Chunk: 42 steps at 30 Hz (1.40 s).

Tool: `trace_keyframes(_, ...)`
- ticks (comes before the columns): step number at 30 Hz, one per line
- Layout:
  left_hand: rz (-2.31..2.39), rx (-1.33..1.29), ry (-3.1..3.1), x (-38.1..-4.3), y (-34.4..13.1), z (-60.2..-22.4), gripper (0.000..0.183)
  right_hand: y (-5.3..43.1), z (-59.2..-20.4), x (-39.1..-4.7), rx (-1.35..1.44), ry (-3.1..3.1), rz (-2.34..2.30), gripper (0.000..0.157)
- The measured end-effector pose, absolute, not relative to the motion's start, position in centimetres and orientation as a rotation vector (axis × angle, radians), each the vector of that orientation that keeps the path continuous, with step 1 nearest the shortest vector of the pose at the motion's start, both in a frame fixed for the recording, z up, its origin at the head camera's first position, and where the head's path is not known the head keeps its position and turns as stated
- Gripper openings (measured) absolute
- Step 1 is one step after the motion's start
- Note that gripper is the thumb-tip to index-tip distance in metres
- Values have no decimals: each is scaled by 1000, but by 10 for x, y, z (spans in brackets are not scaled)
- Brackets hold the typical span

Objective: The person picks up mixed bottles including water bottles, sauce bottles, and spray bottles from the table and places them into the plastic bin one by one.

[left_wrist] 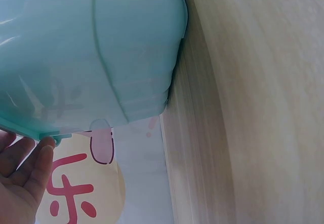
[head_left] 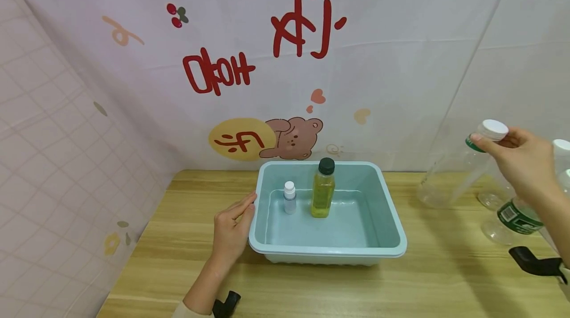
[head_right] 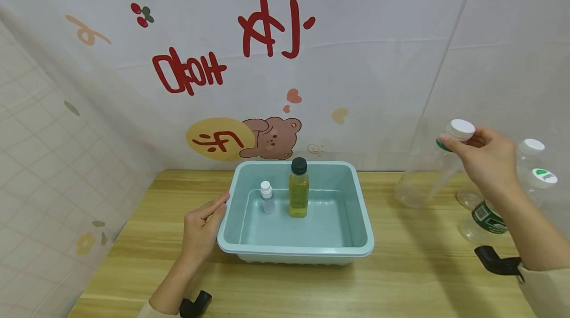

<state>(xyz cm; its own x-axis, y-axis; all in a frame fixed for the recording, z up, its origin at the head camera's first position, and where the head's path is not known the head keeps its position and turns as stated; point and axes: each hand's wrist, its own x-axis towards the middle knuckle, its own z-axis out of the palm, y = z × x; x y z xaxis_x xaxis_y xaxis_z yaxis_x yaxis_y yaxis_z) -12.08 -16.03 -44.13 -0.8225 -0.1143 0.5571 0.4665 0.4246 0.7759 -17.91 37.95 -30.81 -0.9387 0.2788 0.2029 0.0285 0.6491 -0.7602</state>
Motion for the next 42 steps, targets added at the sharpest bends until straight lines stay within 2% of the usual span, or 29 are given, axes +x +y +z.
trace_keyframes(2,-1408,-299,-2141,-121,-160,-441,27,377,-305,-177,-228,-2552,1193,25)
trace_keyframes(9,-1420,-293,-2145,-121,-160,-441,27,367,-290,-169,-167,-2492,1213,18)
trace_keyframes(22,-1422,-301,-2137,-122,-160,-442,27,346,-275,-163,-73,-2386,1245,27)
trace_keyframes(28,-1414,-299,-2136,-122,-160,-442,27,334,-264,-158,-47,-2357,1263,41)
trace_keyframes(32,-1413,-298,-2139,-121,-160,-442,27,326,-255,-156,-9,-2299,1329,29)
trace_keyframes(42,-1435,-280,-2147,-120,-161,-442,27,309,-242,-154,87,-2183,1468,32)
